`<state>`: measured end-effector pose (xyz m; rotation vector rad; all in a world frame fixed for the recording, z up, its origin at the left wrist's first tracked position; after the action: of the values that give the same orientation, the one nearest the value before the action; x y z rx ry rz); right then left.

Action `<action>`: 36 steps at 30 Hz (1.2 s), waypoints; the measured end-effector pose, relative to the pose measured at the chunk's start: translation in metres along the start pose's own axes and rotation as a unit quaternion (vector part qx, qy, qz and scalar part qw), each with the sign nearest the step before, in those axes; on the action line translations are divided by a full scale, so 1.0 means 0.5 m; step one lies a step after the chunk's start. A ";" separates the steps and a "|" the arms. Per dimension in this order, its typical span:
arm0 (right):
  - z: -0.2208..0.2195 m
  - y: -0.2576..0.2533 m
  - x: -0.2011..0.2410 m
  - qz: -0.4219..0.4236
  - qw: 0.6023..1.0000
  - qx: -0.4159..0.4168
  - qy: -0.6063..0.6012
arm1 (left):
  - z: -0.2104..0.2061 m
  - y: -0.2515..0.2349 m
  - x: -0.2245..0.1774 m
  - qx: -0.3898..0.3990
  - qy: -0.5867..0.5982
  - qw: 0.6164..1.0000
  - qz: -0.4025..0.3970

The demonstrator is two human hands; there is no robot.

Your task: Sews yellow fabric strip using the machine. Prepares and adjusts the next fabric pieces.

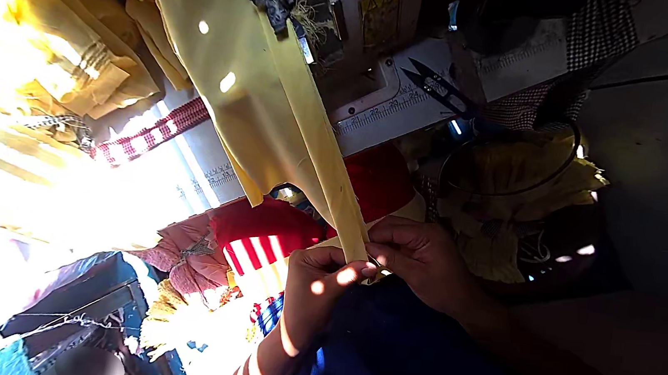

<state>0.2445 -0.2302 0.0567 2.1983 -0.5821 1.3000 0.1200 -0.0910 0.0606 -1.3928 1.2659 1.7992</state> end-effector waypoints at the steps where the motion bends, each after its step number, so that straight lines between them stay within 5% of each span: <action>1: 0.000 0.000 0.002 0.004 1.000 0.009 0.009 | 0.000 0.000 0.000 0.007 -0.006 1.000 -0.005; 28: -0.012 -0.002 0.026 0.062 0.989 0.046 0.126 | 0.005 -0.004 -0.001 -0.010 -0.111 0.992 -0.060; 30: -0.022 -0.006 0.027 0.102 0.980 0.017 0.168 | 0.019 -0.011 -0.013 0.016 -0.177 0.979 -0.100; 33: -0.028 -0.009 0.038 0.146 0.978 0.020 0.147 | 0.088 -0.030 -0.094 0.095 -0.377 0.899 -0.202; 36: -0.022 -0.009 0.028 0.129 0.989 0.039 0.064 | 0.142 -0.061 -0.193 0.002 -0.363 0.891 -0.273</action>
<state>0.2463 -0.2211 0.0728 2.1342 -0.7974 1.6088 0.1459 -0.0017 0.1422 -0.8043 0.4228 1.6472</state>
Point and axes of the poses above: each hand's wrist, its own y-axis away from the middle knuckle, its own z-axis out of the back of the hand, x = y × z, the point moved 1 cm from there along -y, towards the middle knuckle, and after that the axes turned 15 degrees about -y, right-handed, at the moved point
